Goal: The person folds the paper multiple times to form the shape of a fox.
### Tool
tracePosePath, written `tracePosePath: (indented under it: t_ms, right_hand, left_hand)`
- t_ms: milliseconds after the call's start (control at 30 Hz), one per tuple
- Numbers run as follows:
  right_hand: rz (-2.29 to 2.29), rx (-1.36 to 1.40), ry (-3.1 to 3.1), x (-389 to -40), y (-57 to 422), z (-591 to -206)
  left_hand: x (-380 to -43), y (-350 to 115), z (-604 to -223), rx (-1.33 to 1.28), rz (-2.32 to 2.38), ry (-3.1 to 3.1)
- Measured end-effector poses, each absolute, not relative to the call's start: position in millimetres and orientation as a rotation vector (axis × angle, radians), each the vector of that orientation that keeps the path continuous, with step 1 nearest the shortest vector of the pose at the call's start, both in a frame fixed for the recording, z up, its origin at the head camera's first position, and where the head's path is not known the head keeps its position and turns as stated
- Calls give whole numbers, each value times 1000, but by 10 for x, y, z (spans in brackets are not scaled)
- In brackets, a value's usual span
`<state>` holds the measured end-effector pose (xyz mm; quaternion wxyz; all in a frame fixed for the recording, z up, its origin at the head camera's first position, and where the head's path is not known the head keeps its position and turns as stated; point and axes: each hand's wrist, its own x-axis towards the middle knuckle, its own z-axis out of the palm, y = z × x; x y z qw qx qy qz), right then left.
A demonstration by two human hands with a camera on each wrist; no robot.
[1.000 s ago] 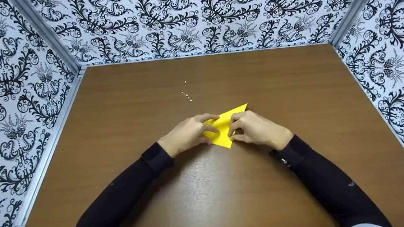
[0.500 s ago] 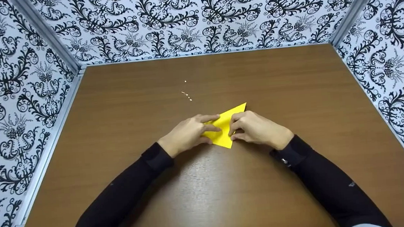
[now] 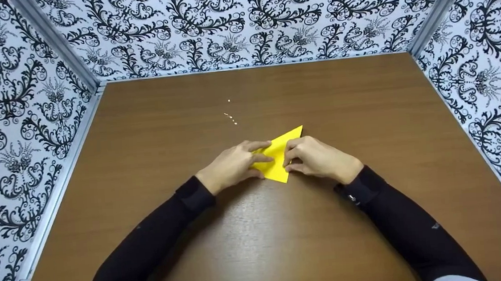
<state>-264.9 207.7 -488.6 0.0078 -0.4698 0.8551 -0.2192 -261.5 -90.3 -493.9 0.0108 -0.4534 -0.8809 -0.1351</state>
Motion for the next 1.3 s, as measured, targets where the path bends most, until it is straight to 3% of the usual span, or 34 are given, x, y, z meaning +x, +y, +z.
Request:
tracePosePath:
  t_ms: [1300]
  right_hand:
    - [-688,-1515,2697,-2661,2088,-4899]
  left_hand:
    - [-2628,-903,-4946,-1321,-504,-2828]
